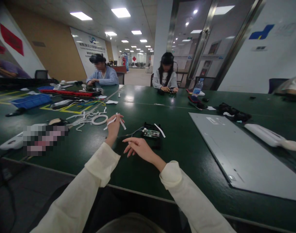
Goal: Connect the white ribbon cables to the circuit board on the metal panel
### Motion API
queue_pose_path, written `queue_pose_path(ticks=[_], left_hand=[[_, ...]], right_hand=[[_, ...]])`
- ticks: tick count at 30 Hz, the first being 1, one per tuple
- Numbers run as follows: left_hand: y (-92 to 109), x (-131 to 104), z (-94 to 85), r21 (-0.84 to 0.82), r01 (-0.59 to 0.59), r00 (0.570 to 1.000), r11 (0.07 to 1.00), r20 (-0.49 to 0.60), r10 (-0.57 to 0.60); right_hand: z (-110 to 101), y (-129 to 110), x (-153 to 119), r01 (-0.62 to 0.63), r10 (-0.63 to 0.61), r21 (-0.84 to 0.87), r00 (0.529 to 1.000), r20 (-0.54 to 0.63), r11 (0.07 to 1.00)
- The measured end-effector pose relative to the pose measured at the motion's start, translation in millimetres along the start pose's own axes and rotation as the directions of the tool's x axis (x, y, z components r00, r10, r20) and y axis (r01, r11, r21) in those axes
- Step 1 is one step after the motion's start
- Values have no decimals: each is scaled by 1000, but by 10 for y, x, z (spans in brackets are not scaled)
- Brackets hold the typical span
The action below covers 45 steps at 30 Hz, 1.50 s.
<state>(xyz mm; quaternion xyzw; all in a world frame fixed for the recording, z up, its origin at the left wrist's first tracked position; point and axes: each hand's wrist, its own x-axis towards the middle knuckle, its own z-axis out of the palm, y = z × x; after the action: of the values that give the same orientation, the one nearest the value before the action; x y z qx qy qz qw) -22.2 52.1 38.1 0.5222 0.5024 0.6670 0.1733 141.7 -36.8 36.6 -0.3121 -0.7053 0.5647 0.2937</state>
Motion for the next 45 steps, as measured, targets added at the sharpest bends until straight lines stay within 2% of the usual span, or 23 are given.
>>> queue_pose_path(ticks=[3, 5, 6, 7, 9, 10, 13, 14, 15, 16, 17, 18, 21, 23, 26, 32, 35, 37, 41, 45], left_hand=[[-29, -17, 30, -40, 52, 998, 998, 45, -50], [-51, -15, 33, -66, 79, 995, 995, 73, -74], [-59, -14, 33, -76, 82, 993, 994, 89, -75], [-67, -14, 35, -82, 79, 992, 994, 109, -70], [-79, -18, 43, -91, 77, 986, 993, 153, -63], [-85, -23, 49, -99, 83, 982, 992, 176, -65], [-96, -38, 69, -134, 124, 965, 983, 246, -88], [-96, -43, 73, -137, 139, 958, 981, 270, -98], [-93, -47, 76, -134, 153, 950, 979, 294, -108], [-87, -50, 76, -125, 164, 942, 978, 313, -118], [-79, -52, 75, -114, 172, 936, 978, 328, -126], [-68, -55, 73, -105, 175, 931, 979, 341, -130], [-29, -63, 67, -114, 168, 919, 979, 376, -114], [-5, -72, 69, -139, 170, 910, 976, 403, -101], [21, -88, 82, -168, 200, 892, 965, 439, -109], [31, -98, 98, -193, 244, 872, 950, 472, -128], [0, -92, 94, -177, 233, 873, 956, 471, -126], [-29, -89, 90, -158, 223, 868, 962, 481, -122], [-73, -99, 85, -126, 233, 849, 964, 509, -139], [-63, -120, 92, -84, 255, 829, 963, 531, -174]], right_hand=[[-276, -48, 9, 76, -90, -111, 987, -134, 991], [-548, -66, -17, 86, -184, -331, 943, -276, 940], [-710, -52, -45, 29, -232, -488, 903, -361, 872], [-884, -19, -86, -74, -280, -639, 855, -435, 765], [-1249, 109, -217, -323, -350, -793, 766, -539, 517], [-1425, 197, -306, -451, -353, -781, 713, -606, 432], [-1847, 495, -613, -778, -331, -542, 445, -832, 317], [-1941, 589, -704, -842, -327, -449, 352, -877, 299], [-2010, 672, -777, -883, -311, -372, 282, -907, 285], [-2059, 744, -829, -909, -282, -318, 241, -929, 269], [-2091, 803, -858, -923, -251, -292, 229, -940, 251], [-2112, 848, -866, -926, -222, -296, 245, -944, 233], [-2140, 920, -815, -904, -174, -379, 349, -921, 197], [-2155, 936, -773, -892, -166, -411, 384, -908, 187], [-2184, 948, -753, -887, -162, -414, 386, -908, 207], [-2232, 949, -746, -851, -176, -390, 349, -920, 352], [-2207, 915, -706, -828, -175, -369, 325, -929, 422], [-2161, 876, -671, -816, -165, -365, 326, -931, 448], [-2028, 774, -585, -797, -148, -389, 363, -920, 462], [-1874, 680, -467, -774, -157, -457, 435, -887, 438]])
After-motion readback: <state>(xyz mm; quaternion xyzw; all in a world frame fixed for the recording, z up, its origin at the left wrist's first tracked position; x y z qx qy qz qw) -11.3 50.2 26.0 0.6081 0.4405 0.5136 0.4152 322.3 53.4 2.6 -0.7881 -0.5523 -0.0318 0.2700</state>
